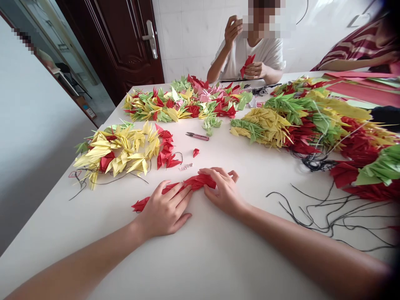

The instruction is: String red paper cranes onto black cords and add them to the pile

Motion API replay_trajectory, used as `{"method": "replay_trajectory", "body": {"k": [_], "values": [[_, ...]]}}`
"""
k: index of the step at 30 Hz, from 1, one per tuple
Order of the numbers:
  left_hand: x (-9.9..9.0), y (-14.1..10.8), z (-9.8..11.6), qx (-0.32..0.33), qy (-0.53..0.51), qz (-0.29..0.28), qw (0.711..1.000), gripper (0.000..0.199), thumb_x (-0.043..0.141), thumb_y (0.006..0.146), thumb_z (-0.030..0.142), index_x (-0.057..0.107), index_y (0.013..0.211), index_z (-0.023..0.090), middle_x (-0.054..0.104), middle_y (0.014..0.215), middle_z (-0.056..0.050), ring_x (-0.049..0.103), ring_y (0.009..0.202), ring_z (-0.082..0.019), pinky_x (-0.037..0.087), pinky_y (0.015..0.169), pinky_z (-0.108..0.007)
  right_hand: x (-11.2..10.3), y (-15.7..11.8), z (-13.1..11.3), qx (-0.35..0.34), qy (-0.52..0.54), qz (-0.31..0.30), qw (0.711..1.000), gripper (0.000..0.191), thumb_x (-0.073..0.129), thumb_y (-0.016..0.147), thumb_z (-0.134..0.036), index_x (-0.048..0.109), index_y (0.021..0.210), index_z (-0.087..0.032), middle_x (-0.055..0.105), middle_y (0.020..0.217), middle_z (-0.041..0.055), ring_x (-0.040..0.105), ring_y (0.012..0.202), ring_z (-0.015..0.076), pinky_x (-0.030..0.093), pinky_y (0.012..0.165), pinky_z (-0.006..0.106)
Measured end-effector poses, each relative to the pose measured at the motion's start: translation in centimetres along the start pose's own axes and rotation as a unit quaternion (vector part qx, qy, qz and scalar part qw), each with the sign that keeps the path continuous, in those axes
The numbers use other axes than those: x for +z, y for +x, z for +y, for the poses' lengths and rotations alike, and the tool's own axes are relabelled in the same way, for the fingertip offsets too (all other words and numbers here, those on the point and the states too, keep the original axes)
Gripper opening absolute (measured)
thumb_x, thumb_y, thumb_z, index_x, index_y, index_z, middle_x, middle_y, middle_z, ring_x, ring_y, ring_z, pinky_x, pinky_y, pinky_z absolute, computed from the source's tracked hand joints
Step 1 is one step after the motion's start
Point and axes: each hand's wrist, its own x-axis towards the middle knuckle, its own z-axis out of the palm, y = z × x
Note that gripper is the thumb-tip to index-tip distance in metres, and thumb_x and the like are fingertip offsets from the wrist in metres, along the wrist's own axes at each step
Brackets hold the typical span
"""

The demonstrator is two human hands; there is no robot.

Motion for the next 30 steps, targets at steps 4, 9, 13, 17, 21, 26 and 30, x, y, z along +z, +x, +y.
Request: {"method": "replay_trajectory", "body": {"k": [4,9,13,17,21,26,30], "values": [[0.18,-0.18,0.01,-0.019,0.006,0.011,1.0,0.034,0.052,0.09,0.035,0.069,0.11,0.014,0.071,0.113,-0.012,0.062,0.105,-0.029,0.04,0.091,-0.046,-0.03,0.06,0.18,0.02,0.005,-0.004,1.0,0.036,0.043,0.083,-0.016,0.053,0.117,-0.024,0.069,0.113,0.0064,0.061,0.104,0.0232,0.026,0.092,0.045],[-0.06,-0.1,-0.02,-0.058,0.019,0.047,0.997,0.026,0.052,0.089,0.031,0.071,0.098,0.016,0.075,0.095,-0.009,0.065,0.095,-0.027,0.04,0.086,-0.044,-0.1,0.09,0.24,0.02,-0.006,-0.011,1.0,0.043,0.04,0.081,-0.011,0.051,0.121,-0.023,0.068,0.115,0.0069,0.061,0.107,0.023,0.026,0.095,0.046],[-0.39,0.14,0.04,-0.063,0.023,0.058,0.996,0.027,0.052,0.089,0.029,0.069,0.104,0.014,0.074,0.098,-0.01,0.064,0.096,-0.027,0.04,0.084,-0.043,-0.11,0.12,0.31,-0.019,0.029,-0.03,0.999,0.045,0.039,0.083,-0.01,0.046,0.126,-0.022,0.065,0.122,0.0078,0.061,0.108,0.0205,0.03,0.097,0.044],[-0.62,0.29,0.2,-0.011,0.023,0.045,0.999,0.039,0.049,0.091,0.029,0.06,0.125,0.013,0.064,0.128,-0.013,0.059,0.112,-0.027,0.038,0.093,-0.044,-0.03,0.11,0.46,-0.063,0.058,-0.031,0.996,0.047,0.041,0.084,-0.01,0.043,0.13,-0.02,0.067,0.118,0.0082,0.063,0.102,0.0184,0.036,0.097,0.041],[-0.38,0.12,0.28,0.002,0.027,-0.004,1.0,0.046,0.044,0.095,0.035,0.052,0.135,0.015,0.057,0.138,-0.011,0.055,0.12,-0.028,0.033,0.102,-0.047,0.05,0.15,0.53,-0.09,0.071,-0.03,0.993,0.047,0.044,0.084,-0.011,0.043,0.131,-0.019,0.067,0.115,0.008,0.062,0.103,0.0182,0.045,0.092,0.036],[0.07,-0.18,0.21,0.013,0.035,-0.011,0.999,0.046,0.044,0.095,0.039,0.058,0.127,0.01,0.066,0.126,-0.013,0.058,0.114,-0.027,0.035,0.097,-0.046,0.22,0.16,0.58,-0.069,0.065,-0.025,0.995,0.048,0.042,0.081,-0.01,0.045,0.128,-0.02,0.067,0.115,0.0077,0.061,0.107,0.0192,0.045,0.095,0.038],[-0.06,-0.15,0.32,-0.004,0.045,-0.004,0.999,0.04,0.046,0.094,0.036,0.063,0.12,0.011,0.071,0.114,-0.011,0.06,0.107,-0.026,0.038,0.091,-0.045,0.31,0.16,0.69,-0.045,0.048,-0.031,0.997,0.051,0.039,0.077,-0.006,0.045,0.125,-0.02,0.066,0.118,0.0073,0.063,0.102,0.0186,0.033,0.106,0.047]]}}
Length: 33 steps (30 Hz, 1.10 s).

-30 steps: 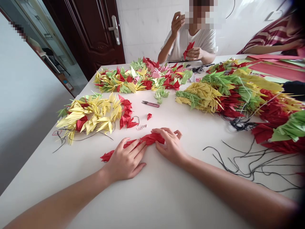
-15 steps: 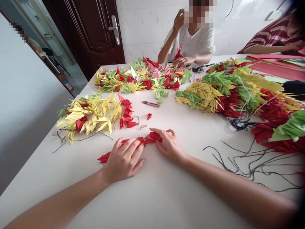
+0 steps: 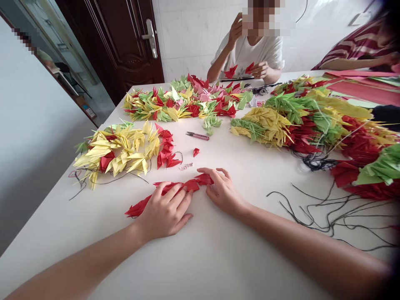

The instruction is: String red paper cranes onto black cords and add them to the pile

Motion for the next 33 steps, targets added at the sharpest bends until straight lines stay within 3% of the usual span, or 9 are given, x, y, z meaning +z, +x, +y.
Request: {"method": "replay_trajectory", "body": {"k": [4,8,11,15,21,26,33], "values": [[-0.23,0.16,0.09,-0.022,0.011,0.014,1.0,0.035,0.048,0.092,0.034,0.066,0.114,0.013,0.072,0.11,-0.01,0.062,0.102,-0.026,0.039,0.088,-0.045,0.02,-0.04,-0.02,0.014,-0.015,-0.008,1.0,0.05,0.037,0.076,-0.005,0.045,0.123,-0.021,0.065,0.122,0.0088,0.062,0.106,0.0202,0.029,0.105,0.048],[-0.24,0.24,0.07,-0.037,0.016,0.027,0.999,0.031,0.05,0.091,0.032,0.068,0.107,0.013,0.072,0.105,-0.009,0.063,0.097,-0.026,0.04,0.087,-0.045,0.02,-0.19,-0.2,0.029,-0.046,0.016,0.998,0.057,0.037,0.072,-0.004,0.042,0.127,-0.021,0.061,0.127,0.0098,0.053,0.123,0.0233,0.025,0.105,0.05],[-0.17,0.22,0.05,-0.04,0.015,0.033,0.999,0.03,0.051,0.09,0.031,0.068,0.105,0.012,0.073,0.105,-0.009,0.064,0.094,-0.024,0.04,0.086,-0.045,0.02,-0.25,-0.3,0.075,-0.058,0.036,0.995,0.063,0.036,0.065,-0.003,0.041,0.125,-0.022,0.058,0.131,0.0087,0.05,0.124,0.024,0.026,0.101,0.051],[-0.08,0.18,0.12,-0.03,0.014,0.041,0.999,0.028,0.053,0.089,0.029,0.069,0.104,0.01,0.074,0.102,-0.009,0.065,0.089,-0.022,0.04,0.084,-0.044,0.02,-0.09,-0.24,0.148,-0.072,0.046,0.985,0.047,0.038,0.071,-0.007,0.048,0.114,-0.023,0.059,0.126,0.0079,0.049,0.116,0.0275,0.032,0.09,0.05],[-0.02,0.13,0.16,-0.025,0.011,0.042,0.999,0.028,0.053,0.09,0.028,0.069,0.102,0.009,0.074,0.1,-0.009,0.066,0.088,-0.022,0.04,0.083,-0.043,-0.07,0.23,0.31,0.162,-0.038,0.047,0.985,0.027,0.036,0.088,-0.017,0.061,0.098,-0.025,0.059,0.124,0.0083,0.047,0.114,0.0283,0.034,0.083,0.047],[0.05,0.05,0.14,-0.024,0.014,0.042,0.999,0.027,0.053,0.09,0.028,0.069,0.102,0.01,0.074,0.1,-0.01,0.066,0.089,-0.023,0.04,0.082,-0.043,-0.13,0.37,0.4,0.179,-0.02,0.036,0.983,0.017,0.045,0.09,-0.027,0.061,0.088,-0.023,0.06,0.122,0.0076,0.046,0.114,0.0294,0.033,0.087,0.05],[0.2,0.09,0.17,-0.027,0.011,0.036,0.999,0.028,0.052,0.09,0.028,0.069,0.103,0.01,0.074,0.102,-0.01,0.065,0.088,-0.023,0.039,0.084,-0.046,-0.49,0.75,0.52,0.202,0.01,0.024,0.979,0.015,0.049,0.088,-0.027,0.062,0.081,-0.023,0.063,0.115,0.0053,0.047,0.113,0.0291,0.034,0.087,0.047]]}}
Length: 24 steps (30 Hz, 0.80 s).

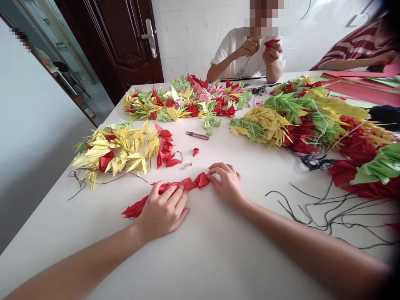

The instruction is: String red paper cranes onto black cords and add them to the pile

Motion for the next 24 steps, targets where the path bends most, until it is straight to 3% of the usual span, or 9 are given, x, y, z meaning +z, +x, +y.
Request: {"method": "replay_trajectory", "body": {"k": [4,13,19,24], "values": [[-0.2,0.0,0.0,-0.006,-0.001,-0.001,1.0,0.028,0.052,0.09,0.028,0.068,0.107,0.012,0.073,0.104,-0.008,0.065,0.092,-0.023,0.039,0.086,-0.047,-0.3,0.3,0.0,0.027,0.007,0.0,1.0,0.013,0.049,0.087,-0.029,0.06,0.081,-0.024,0.065,0.11,0.0053,0.046,0.112,0.0298,0.036,0.083,0.043],[-0.5,0.0,0.2,-0.032,-0.011,0.004,0.999,0.027,0.053,0.09,0.027,0.068,0.108,0.014,0.073,0.105,-0.008,0.064,0.098,-0.025,0.036,0.094,-0.049,-0.7,0.8,0.6,-0.007,-0.044,-0.007,0.999,0.013,0.042,0.088,-0.023,0.054,0.082,-0.021,0.065,0.103,0.0079,0.049,0.102,0.0269,0.035,0.077,0.039],[-0.6,0.1,0.1,-0.031,-0.011,-0.002,0.999,0.033,0.051,0.091,0.029,0.064,0.119,0.016,0.067,0.124,-0.01,0.061,0.109,-0.027,0.035,0.098,-0.05,-1.8,2.0,1.9,-0.018,-0.098,0.002,0.995,0.015,0.045,0.088,-0.028,0.058,0.081,-0.023,0.066,0.102,0.0083,0.047,0.105,0.0312,0.033,0.076,0.042],[-0.6,0.0,0.2,0.0,-0.002,0.014,1.0,0.034,0.052,0.091,0.029,0.063,0.122,0.018,0.062,0.132,-0.011,0.057,0.117,-0.029,0.033,0.101,-0.052,-1.5,2.2,2.5,-0.013,-0.075,0.03,0.997,0.016,0.042,0.089,-0.029,0.056,0.084,-0.023,0.068,0.096,0.0072,0.049,0.105,0.03,0.034,0.081,0.044]]}}
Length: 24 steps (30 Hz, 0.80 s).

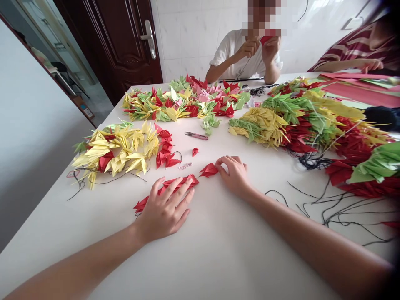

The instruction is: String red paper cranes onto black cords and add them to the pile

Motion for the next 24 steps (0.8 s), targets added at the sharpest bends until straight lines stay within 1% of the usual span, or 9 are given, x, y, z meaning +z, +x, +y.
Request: {"method": "replay_trajectory", "body": {"k": [4,7,10,13,15,17,19,22,24], "values": [[0.0,-0.2,0.0,0.053,-0.013,-0.002,0.998,0.028,0.05,0.092,0.027,0.066,0.113,0.018,0.064,0.129,-0.009,0.056,0.118,-0.026,0.034,0.101,-0.051,0.0,0.0,-0.2,0.004,0.048,0.002,0.999,0.016,0.043,0.089,-0.031,0.056,0.084,-0.023,0.068,0.094,0.0062,0.053,0.102,0.0272,0.037,0.085,0.044],[-0.1,-0.2,0.1,0.087,-0.018,-0.004,0.996,0.029,0.049,0.093,0.025,0.065,0.116,0.018,0.063,0.131,-0.008,0.054,0.12,-0.025,0.034,0.102,-0.051,-0.4,-0.1,-0.6,-0.039,0.114,0.004,0.993,0.014,0.047,0.087,-0.032,0.058,0.085,-0.023,0.067,0.09,0.0059,0.056,0.096,0.0236,0.042,0.085,0.04],[-0.2,-0.1,0.1,0.084,-0.02,-0.014,0.996,0.037,0.048,0.094,0.028,0.059,0.127,0.018,0.058,0.137,-0.009,0.052,0.123,-0.025,0.033,0.103,-0.05,-0.8,-0.4,-1.1,-0.11,0.171,-0.021,0.979,0.015,0.049,0.088,-0.032,0.06,0.085,-0.022,0.066,0.086,0.0049,0.059,0.086,0.0194,0.045,0.084,0.036],[-0.1,-0.1,0.1,0.06,-0.025,-0.049,0.997,0.043,0.047,0.094,0.034,0.054,0.134,0.02,0.053,0.142,-0.009,0.05,0.126,-0.028,0.033,0.104,-0.05,-1.0,-0.8,-1.6,-0.153,0.195,-0.068,0.967,0.017,0.049,0.089,-0.034,0.061,0.083,-0.022,0.067,0.082,0.0038,0.06,0.081,0.0176,0.046,0.083,0.034],[0.1,-0.2,0.1,0.047,-0.028,-0.068,0.996,0.045,0.046,0.094,0.039,0.053,0.135,0.021,0.052,0.143,-0.009,0.048,0.128,-0.03,0.032,0.105,-0.051,-1.0,-0.9,-1.9,-0.168,0.197,-0.091,0.962,0.018,0.049,0.09,-0.034,0.061,0.083,-0.023,0.067,0.08,0.0033,0.06,0.08,0.0176,0.046,0.083,0.034],[0.3,-0.3,0.1,0.038,-0.029,-0.076,0.996,0.048,0.043,0.095,0.044,0.053,0.135,0.019,0.052,0.143,-0.01,0.046,0.129,-0.031,0.028,0.106,-0.053,-1.0,-1.0,-2.0,-0.168,0.194,-0.109,0.96,0.018,0.048,0.09,-0.034,0.061,0.084,-0.023,0.067,0.081,0.0032,0.06,0.08,0.0175,0.046,0.082,0.034],[0.5,-0.4,0.0,0.029,-0.03,-0.082,0.996,0.051,0.042,0.095,0.046,0.052,0.136,0.018,0.053,0.141,-0.011,0.046,0.13,-0.031,0.026,0.108,-0.055,-0.9,-0.9,-2.1,-0.163,0.177,-0.12,0.963,0.018,0.048,0.09,-0.034,0.061,0.084,-0.023,0.068,0.083,0.0034,0.06,0.082,0.0183,0.044,0.085,0.036],[0.6,-0.5,0.0,0.019,-0.035,-0.096,0.995,0.053,0.042,0.094,0.048,0.051,0.137,0.018,0.057,0.137,-0.012,0.045,0.13,-0.032,0.025,0.108,-0.054,-0.7,-0.9,-2.0,-0.146,0.129,-0.1,0.976,0.016,0.047,0.09,-0.031,0.06,0.085,-0.023,0.069,0.087,0.0047,0.059,0.092,0.0212,0.038,0.092,0.042],[0.7,-0.5,0.0,0.013,-0.038,-0.105,0.994,0.053,0.042,0.094,0.049,0.052,0.137,0.019,0.057,0.137,-0.011,0.045,0.131,-0.032,0.026,0.108,-0.052,-0.4,-0.9,-1.9,-0.124,0.096,-0.074,0.985,0.016,0.046,0.091,-0.029,0.059,0.085,-0.023,0.069,0.09,0.0054,0.057,0.098,0.0228,0.034,0.091,0.044]]}}
